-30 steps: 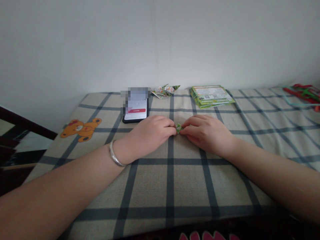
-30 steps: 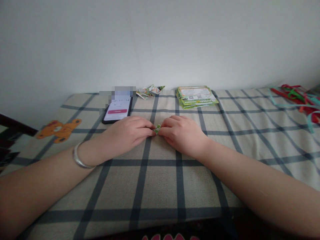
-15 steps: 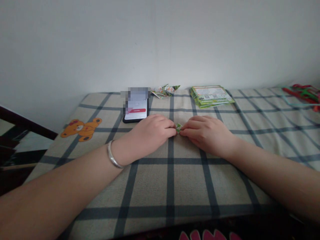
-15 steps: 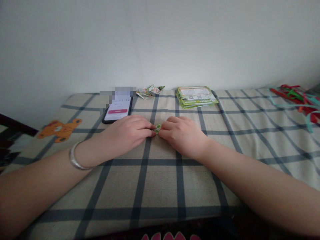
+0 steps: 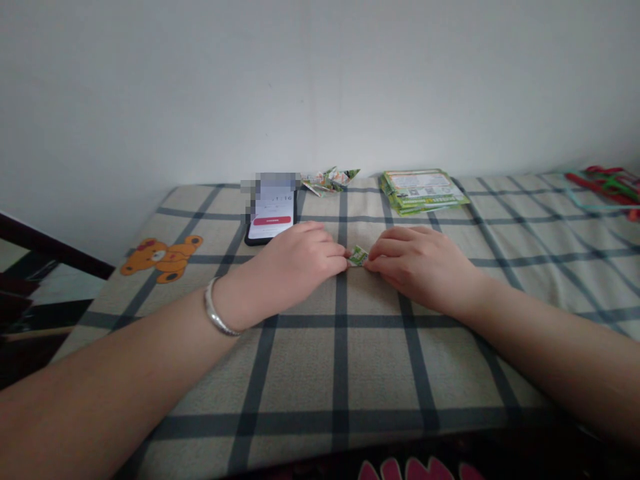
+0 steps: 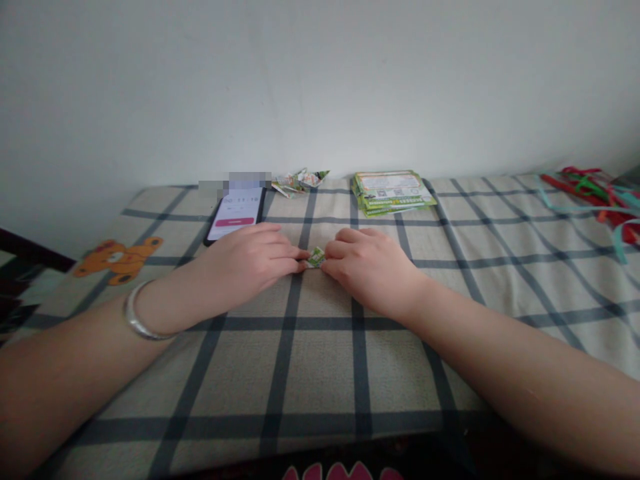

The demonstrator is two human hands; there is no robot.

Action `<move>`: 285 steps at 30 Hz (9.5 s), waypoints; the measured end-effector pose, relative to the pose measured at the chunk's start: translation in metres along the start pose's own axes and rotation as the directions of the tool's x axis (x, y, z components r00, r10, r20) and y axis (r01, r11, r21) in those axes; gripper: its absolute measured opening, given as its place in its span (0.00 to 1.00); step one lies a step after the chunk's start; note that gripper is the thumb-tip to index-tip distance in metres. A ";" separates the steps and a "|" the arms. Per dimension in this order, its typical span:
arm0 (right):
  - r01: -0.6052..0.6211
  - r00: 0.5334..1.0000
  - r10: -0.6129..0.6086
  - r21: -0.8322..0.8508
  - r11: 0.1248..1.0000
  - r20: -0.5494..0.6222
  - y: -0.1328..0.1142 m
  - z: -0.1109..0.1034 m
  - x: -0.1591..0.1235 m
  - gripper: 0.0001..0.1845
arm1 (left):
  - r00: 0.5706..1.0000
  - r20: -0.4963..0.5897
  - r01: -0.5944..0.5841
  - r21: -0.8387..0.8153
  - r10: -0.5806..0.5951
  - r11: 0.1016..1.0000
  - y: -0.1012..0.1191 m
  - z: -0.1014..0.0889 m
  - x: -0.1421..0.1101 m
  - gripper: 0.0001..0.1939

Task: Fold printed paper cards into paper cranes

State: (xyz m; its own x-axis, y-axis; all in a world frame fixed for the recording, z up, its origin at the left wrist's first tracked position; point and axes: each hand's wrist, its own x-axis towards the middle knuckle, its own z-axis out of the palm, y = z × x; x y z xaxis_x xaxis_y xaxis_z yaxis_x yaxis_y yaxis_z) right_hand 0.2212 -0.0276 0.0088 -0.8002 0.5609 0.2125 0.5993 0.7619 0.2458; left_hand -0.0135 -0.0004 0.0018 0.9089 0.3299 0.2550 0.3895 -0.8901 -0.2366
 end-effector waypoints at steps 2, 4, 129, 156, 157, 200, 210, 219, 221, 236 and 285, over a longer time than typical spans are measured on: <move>-0.004 1.000 0.004 0.007 1.000 0.004 0.000 -0.001 -0.001 0.11 | 1.000 0.006 -0.005 0.019 0.005 1.000 0.000 0.000 0.000 0.09; -0.014 1.000 0.014 0.022 1.000 0.009 0.001 -0.002 -0.002 0.11 | 1.000 0.017 -0.001 0.041 0.000 0.999 0.000 -0.001 -0.001 0.09; -0.381 0.854 0.519 0.665 0.643 -0.013 -0.012 0.014 0.013 0.02 | 0.704 -0.011 0.338 -0.874 -0.710 0.349 0.017 0.019 0.018 0.02; -0.355 0.846 0.533 0.719 0.598 -0.026 -0.011 0.015 0.026 0.05 | 0.657 -0.005 0.330 -0.897 -0.754 0.294 0.019 0.022 0.022 0.07; -0.357 0.843 0.537 0.710 0.607 -0.035 -0.012 0.015 0.026 0.05 | 0.655 -0.007 0.329 -0.898 -0.756 0.293 0.019 0.022 0.023 0.06; -0.262 0.853 0.516 0.918 0.298 0.076 -0.001 0.036 0.021 0.06 | 0.705 0.001 0.226 -0.948 -0.709 0.224 0.010 0.033 0.024 0.09; -0.239 0.851 0.519 0.939 0.248 0.080 0.004 0.043 0.022 0.06 | 0.704 -0.010 0.235 -0.941 -0.710 0.245 0.010 0.032 0.025 0.10; -0.235 0.854 0.514 0.943 0.235 0.085 0.005 0.042 0.023 0.07 | 0.700 -0.016 0.219 -0.947 -0.714 0.235 0.009 0.033 0.026 0.08; -0.231 0.851 0.518 0.947 0.222 0.086 0.005 0.042 0.023 0.07 | 0.709 -0.018 0.216 -0.946 -0.705 0.240 0.009 0.034 0.025 0.08; -0.271 0.830 0.550 0.928 0.255 0.092 0.005 0.037 0.024 0.06 | 0.752 0.027 0.256 -0.933 -0.659 0.253 0.005 0.031 0.020 0.13; -0.050 0.971 0.159 0.495 0.868 -0.179 0.015 0.031 0.016 0.11 | 0.995 -0.060 0.061 -0.249 -0.078 0.967 -0.011 0.016 0.003 0.14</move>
State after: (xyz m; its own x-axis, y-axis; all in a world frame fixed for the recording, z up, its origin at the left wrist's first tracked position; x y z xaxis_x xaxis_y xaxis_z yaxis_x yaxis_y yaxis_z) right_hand 0.2165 0.0027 -0.0136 -0.6775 0.6074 0.4148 0.5484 0.7930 -0.2655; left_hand -0.0129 0.0157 -0.0097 0.8649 0.3792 0.3288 0.3949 -0.9185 0.0204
